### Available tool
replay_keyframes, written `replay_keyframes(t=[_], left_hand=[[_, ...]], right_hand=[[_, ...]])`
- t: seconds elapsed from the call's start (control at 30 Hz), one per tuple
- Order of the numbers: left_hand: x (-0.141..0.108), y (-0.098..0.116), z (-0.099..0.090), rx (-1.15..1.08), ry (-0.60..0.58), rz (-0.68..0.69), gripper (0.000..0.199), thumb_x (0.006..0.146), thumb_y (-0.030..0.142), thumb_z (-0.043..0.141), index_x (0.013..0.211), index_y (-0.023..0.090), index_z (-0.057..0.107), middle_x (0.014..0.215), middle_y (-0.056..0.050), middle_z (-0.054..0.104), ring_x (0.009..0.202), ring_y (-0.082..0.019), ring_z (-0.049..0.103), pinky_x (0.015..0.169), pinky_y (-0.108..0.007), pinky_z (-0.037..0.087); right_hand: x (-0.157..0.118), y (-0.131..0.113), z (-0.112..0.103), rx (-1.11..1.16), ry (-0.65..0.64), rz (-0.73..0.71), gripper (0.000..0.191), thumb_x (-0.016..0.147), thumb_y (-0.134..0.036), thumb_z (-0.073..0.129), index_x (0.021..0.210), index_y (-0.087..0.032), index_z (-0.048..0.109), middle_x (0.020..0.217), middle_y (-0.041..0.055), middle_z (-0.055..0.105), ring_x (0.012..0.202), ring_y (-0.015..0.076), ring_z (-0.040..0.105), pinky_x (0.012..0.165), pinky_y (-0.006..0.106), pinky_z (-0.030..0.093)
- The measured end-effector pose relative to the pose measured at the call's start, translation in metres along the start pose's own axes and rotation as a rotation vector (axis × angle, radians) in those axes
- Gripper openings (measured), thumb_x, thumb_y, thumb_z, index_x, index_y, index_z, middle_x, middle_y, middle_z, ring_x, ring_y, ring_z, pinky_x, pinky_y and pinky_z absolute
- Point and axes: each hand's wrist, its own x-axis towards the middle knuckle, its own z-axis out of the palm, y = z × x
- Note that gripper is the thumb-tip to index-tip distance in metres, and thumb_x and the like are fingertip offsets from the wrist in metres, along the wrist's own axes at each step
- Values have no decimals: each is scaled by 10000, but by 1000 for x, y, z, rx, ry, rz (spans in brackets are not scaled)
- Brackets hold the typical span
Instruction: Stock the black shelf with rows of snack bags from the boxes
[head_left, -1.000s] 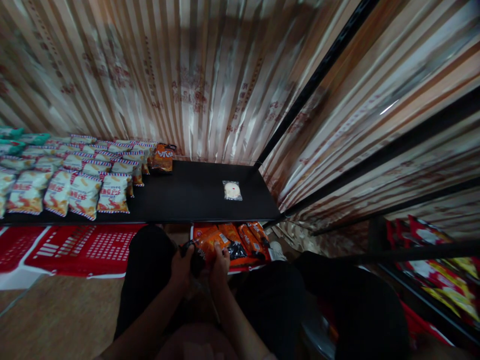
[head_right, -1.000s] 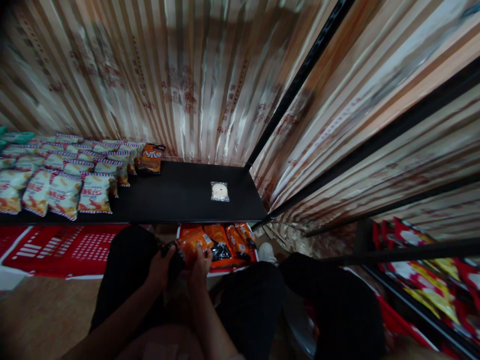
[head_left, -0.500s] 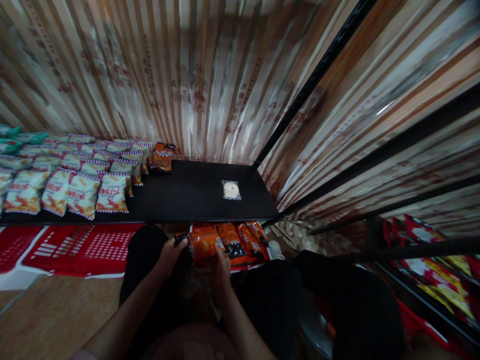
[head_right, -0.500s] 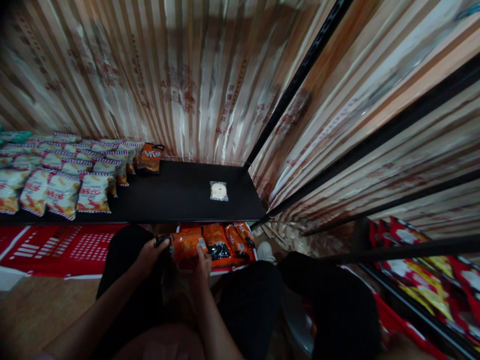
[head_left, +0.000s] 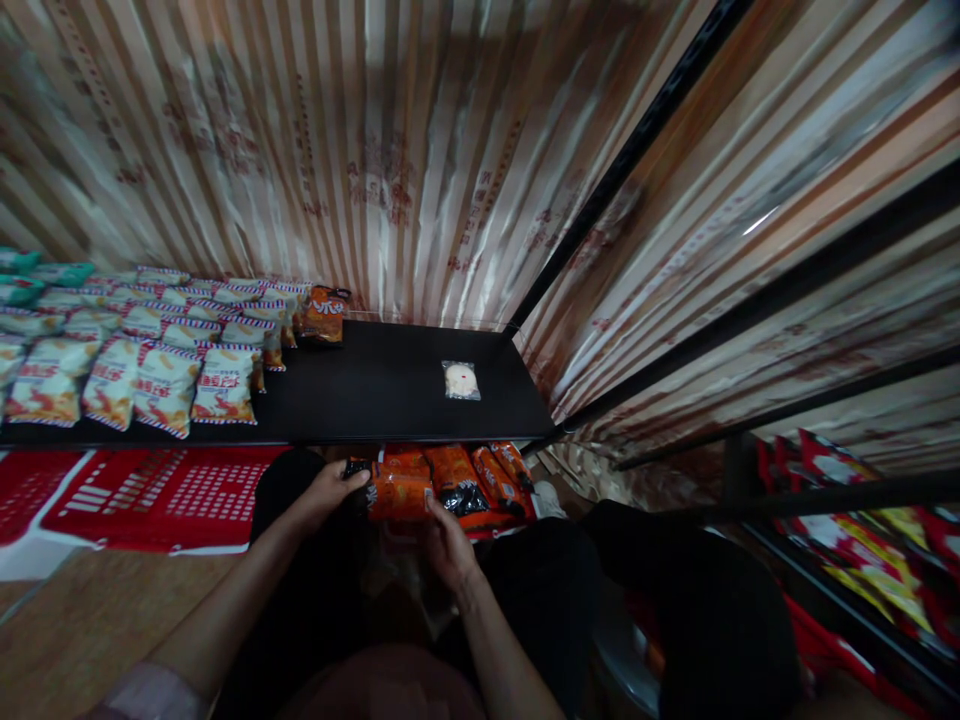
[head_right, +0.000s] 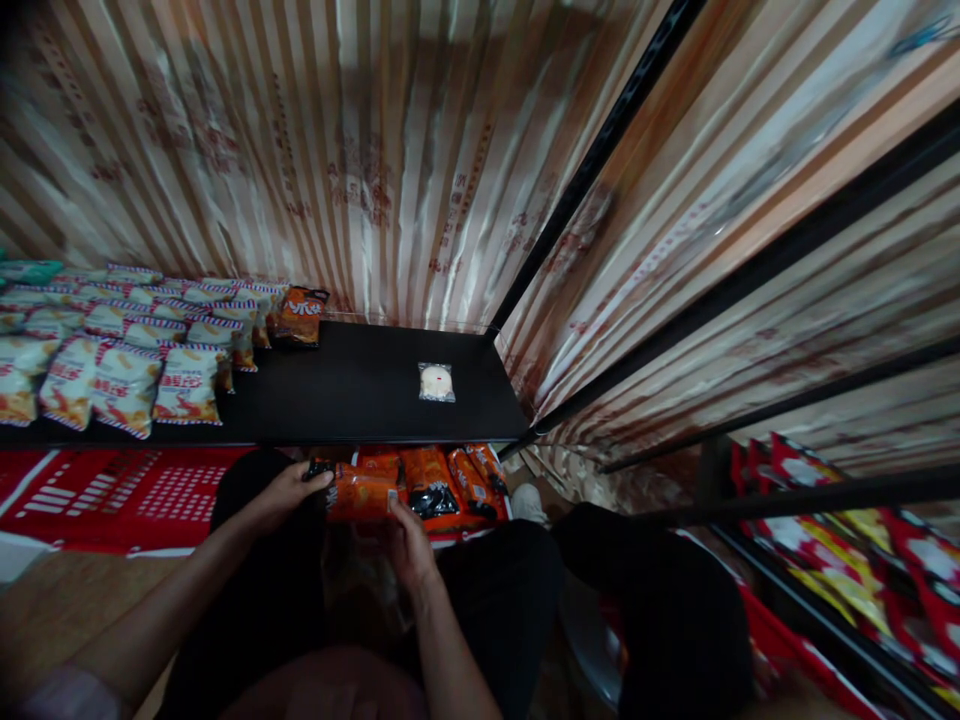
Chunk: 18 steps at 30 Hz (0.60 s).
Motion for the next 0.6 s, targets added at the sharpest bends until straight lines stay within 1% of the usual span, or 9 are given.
replay_keyframes(t=[0.07, 0.13, 0.23, 0.3, 0.43, 0.6], left_hand=[[2, 3, -5, 25, -49, -23, 446, 514, 452, 762, 778, 120, 625, 703, -41, 665, 628, -170, 602, 609, -275, 466], [4, 4, -9, 46, -107, -47, 467, 520, 471, 757, 792, 115, 625, 724, -50, 669, 636, -171, 602, 616, -278, 461], [5, 8, -13, 77, -188, -72, 452, 527, 462, 759, 783, 115, 626, 706, -37, 662, 615, -151, 584, 614, -266, 448], [6, 11, -14, 91, -221, -78, 433, 522, 451, 766, 762, 119, 625, 685, -22, 653, 602, -137, 569, 609, -255, 440], [7, 17, -11, 105, -236, -65, 421, 525, 466, 762, 722, 122, 618, 656, -20, 642, 594, -137, 561, 605, -257, 435], [10, 21, -3, 31, -173, -33, 475, 534, 494, 752, 804, 126, 620, 736, -50, 661, 698, -185, 610, 678, -298, 457]], right_hand=[[-2, -2, -4, -30, -12, 15, 255, 608, -274, 766, 833, -186, 685, 850, 19, 713, 800, 186, 645, 723, 301, 493], [-4, -4, -5, -76, 4, 29, 229, 603, -261, 770, 805, -196, 686, 838, 12, 711, 794, 188, 640, 699, 303, 490], [-7, -6, -5, -160, 23, 75, 231, 613, -290, 765, 812, -204, 685, 817, 9, 710, 783, 184, 633, 658, 285, 474], [-9, -5, -4, -193, 9, 106, 259, 615, -325, 762, 828, -199, 685, 820, 16, 711, 787, 182, 631, 664, 276, 464], [-10, -4, 0, -188, 37, 101, 277, 587, -330, 778, 817, -206, 685, 823, 12, 712, 788, 176, 631, 680, 270, 458], [-6, -2, 6, -115, 79, 50, 255, 548, -297, 800, 754, -213, 676, 780, 0, 709, 738, 168, 632, 679, 277, 468]])
